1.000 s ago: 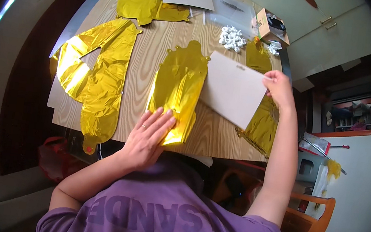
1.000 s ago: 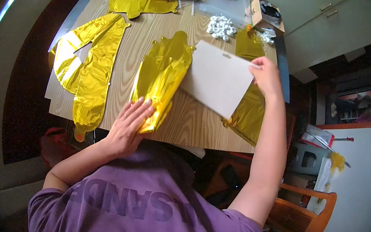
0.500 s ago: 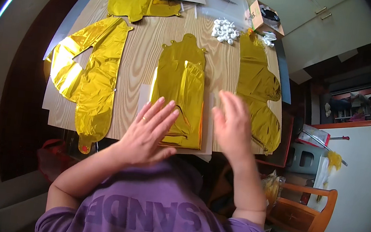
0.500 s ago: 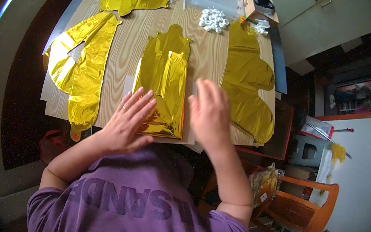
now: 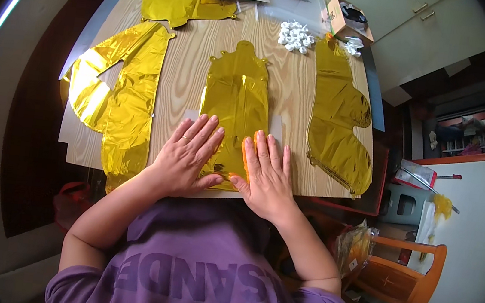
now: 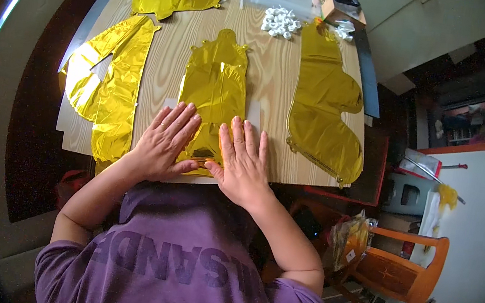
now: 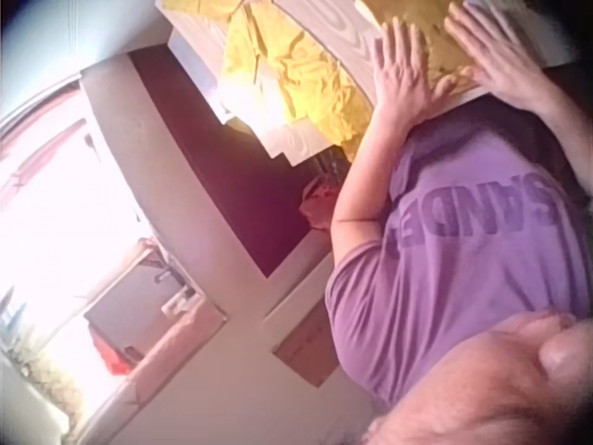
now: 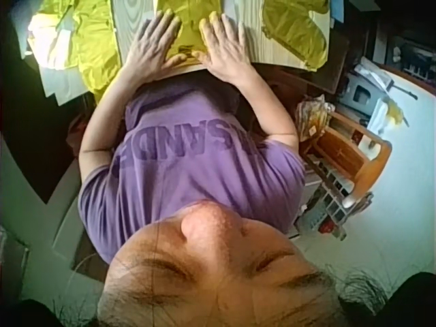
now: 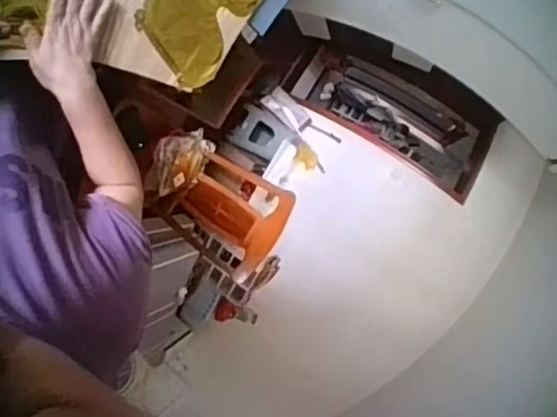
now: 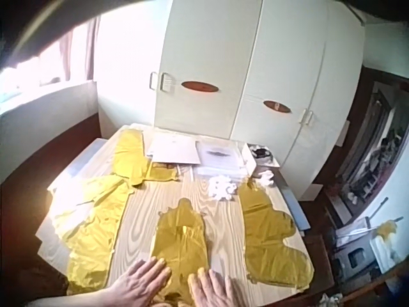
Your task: Folding a large gold-colored foil sheet and placing a paper label inside it.
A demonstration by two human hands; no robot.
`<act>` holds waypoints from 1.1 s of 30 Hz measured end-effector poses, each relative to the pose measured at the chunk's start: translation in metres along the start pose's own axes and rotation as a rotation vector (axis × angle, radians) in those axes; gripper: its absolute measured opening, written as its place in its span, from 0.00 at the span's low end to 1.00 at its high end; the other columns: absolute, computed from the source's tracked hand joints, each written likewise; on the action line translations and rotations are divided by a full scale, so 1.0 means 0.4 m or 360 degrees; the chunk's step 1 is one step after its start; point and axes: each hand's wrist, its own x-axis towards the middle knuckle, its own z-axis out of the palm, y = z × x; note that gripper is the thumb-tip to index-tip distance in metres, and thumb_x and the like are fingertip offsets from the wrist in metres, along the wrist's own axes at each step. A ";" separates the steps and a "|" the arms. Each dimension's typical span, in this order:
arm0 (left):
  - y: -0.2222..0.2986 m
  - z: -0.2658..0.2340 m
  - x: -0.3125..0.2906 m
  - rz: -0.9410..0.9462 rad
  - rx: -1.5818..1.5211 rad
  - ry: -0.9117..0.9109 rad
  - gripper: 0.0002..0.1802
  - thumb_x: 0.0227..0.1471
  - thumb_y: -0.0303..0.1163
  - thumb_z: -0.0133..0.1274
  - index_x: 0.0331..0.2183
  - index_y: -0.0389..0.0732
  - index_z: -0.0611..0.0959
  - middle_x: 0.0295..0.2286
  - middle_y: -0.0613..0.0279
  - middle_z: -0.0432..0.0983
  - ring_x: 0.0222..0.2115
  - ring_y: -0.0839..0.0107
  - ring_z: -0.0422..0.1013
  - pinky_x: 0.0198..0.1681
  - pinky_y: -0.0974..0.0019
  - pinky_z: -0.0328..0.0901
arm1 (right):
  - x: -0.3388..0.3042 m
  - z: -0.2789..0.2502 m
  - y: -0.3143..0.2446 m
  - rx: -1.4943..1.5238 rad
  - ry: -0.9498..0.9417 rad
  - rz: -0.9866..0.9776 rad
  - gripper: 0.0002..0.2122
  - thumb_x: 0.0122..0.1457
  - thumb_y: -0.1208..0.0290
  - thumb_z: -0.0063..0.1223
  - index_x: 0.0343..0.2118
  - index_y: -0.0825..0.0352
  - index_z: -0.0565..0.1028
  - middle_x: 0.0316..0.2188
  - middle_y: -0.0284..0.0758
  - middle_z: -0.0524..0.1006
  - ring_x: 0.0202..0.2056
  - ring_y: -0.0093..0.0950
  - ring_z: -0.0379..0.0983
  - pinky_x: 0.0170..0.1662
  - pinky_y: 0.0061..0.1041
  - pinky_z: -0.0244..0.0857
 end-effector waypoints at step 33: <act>0.116 -0.005 -0.249 -0.1251 -0.2569 0.0533 0.35 0.49 0.22 0.67 0.52 0.38 0.63 0.43 0.53 0.73 0.43 0.71 0.74 0.48 0.68 0.73 | -0.262 0.018 -0.090 0.3250 -0.0185 0.1010 0.10 0.59 0.78 0.61 0.43 0.67 0.82 0.41 0.31 0.83 0.42 0.21 0.77 0.51 0.24 0.68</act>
